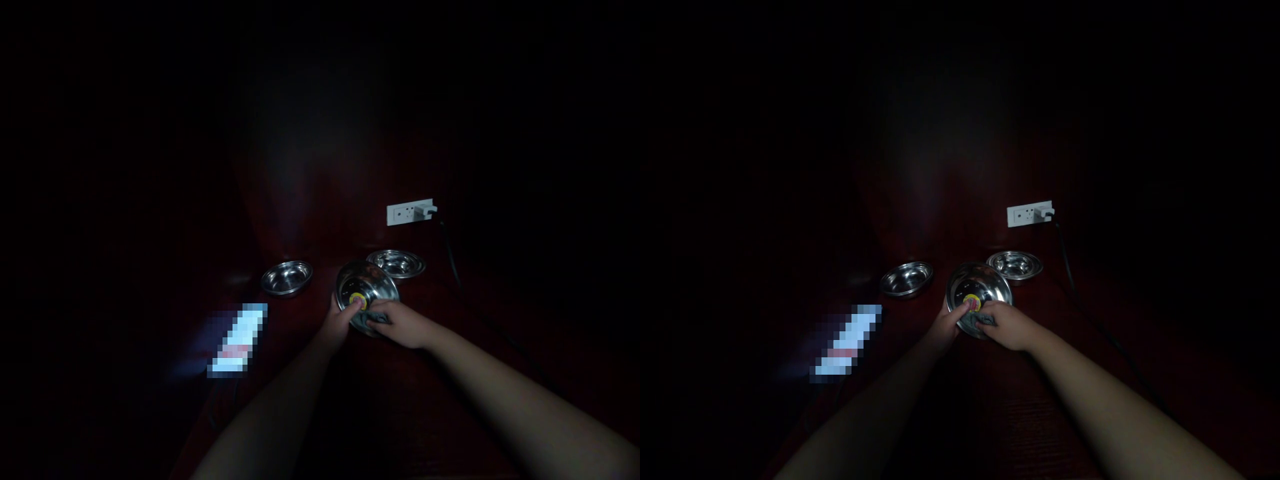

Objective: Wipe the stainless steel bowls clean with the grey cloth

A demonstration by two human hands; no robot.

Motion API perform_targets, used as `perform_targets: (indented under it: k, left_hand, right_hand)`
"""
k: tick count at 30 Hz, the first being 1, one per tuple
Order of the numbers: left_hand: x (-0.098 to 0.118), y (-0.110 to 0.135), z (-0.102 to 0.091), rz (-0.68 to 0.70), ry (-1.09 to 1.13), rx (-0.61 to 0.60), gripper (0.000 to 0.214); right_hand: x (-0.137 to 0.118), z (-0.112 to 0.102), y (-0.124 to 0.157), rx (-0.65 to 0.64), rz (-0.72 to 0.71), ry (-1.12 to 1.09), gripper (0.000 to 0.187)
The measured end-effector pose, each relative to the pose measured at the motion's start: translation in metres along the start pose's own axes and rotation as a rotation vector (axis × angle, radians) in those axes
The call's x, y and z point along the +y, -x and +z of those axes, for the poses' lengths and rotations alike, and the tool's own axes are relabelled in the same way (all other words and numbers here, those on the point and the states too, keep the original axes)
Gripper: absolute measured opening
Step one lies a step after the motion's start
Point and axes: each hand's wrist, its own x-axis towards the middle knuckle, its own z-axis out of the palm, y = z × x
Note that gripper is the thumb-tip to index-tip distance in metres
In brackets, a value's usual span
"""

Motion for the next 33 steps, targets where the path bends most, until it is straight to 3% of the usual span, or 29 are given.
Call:
perform_targets:
  k: [4,17,22,33]
  left_hand:
    - [0.001,0.0,0.0,-0.011,0.031,0.002,0.061]
    - [0.007,0.003,0.006,-0.006,0.115,-0.002,0.059]
    - [0.007,0.004,0.005,0.001,0.107,0.007,0.06]
    - [0.003,0.004,0.001,0.039,0.068,0.02,0.053]
  right_hand:
    - [0.002,0.003,-0.003,0.025,-0.031,0.087,0.017]
    - [0.002,0.008,-0.003,0.154,0.062,0.345,0.025]
    - [0.0,0.007,-0.001,0.172,0.068,0.347,0.028]
    - [-0.005,0.009,0.002,0.163,0.018,0.244,0.015]
